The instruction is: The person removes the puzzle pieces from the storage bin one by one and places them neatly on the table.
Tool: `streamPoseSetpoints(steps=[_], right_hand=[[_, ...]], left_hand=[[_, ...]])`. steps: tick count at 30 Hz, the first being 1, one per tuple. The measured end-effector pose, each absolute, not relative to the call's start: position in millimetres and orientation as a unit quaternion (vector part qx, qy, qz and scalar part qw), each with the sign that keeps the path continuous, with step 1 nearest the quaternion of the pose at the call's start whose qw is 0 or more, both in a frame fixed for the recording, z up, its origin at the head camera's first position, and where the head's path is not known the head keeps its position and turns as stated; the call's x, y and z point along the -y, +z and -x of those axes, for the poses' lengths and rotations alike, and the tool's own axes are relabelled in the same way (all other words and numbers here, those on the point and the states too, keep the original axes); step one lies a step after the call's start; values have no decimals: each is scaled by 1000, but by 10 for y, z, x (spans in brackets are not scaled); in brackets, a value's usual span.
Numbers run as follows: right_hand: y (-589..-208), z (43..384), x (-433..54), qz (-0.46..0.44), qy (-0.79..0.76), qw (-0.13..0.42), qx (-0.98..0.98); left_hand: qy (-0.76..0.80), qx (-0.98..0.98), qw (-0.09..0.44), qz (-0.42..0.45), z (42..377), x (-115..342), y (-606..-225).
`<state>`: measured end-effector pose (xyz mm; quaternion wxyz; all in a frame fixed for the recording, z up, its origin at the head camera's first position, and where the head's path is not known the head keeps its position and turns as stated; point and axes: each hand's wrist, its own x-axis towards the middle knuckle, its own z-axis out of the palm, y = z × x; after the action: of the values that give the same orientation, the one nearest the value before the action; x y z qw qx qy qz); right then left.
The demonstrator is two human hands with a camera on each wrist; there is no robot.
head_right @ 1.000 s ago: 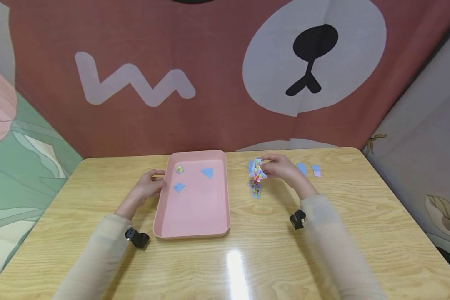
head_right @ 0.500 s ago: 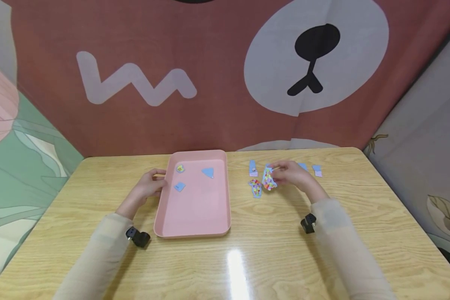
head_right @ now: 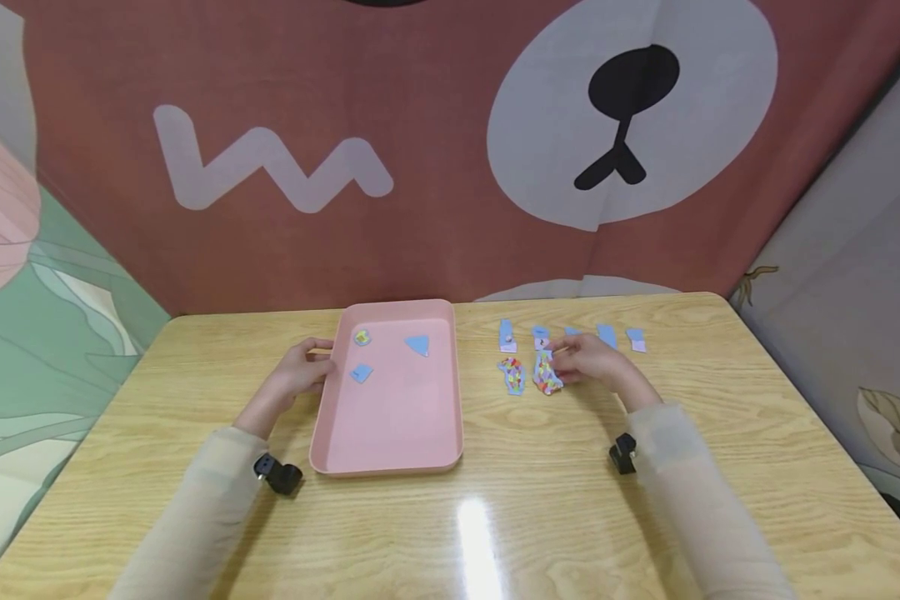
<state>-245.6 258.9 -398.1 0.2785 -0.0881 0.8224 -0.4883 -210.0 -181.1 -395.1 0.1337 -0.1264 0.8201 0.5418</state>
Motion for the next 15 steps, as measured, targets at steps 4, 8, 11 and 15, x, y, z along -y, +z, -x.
streamPoseSetpoints(steps=[4,8,11,15], right_hand=[[-4000,2455,-2617,90,-487,281,-822],[-4021,2452,-2637,84,-488,283,-821],[-4036,2452,-2640,80,-496,285,-816],[-4039,2452,-2632,81,-498,285,-815]], left_hand=[[540,-821,133,128,2095,1808,-3943],[543,-820,132,124,2095,1809,-3951],[545,-819,131,122,2101,1812,-3958],[546,-819,130,123,2101,1811,-3956]])
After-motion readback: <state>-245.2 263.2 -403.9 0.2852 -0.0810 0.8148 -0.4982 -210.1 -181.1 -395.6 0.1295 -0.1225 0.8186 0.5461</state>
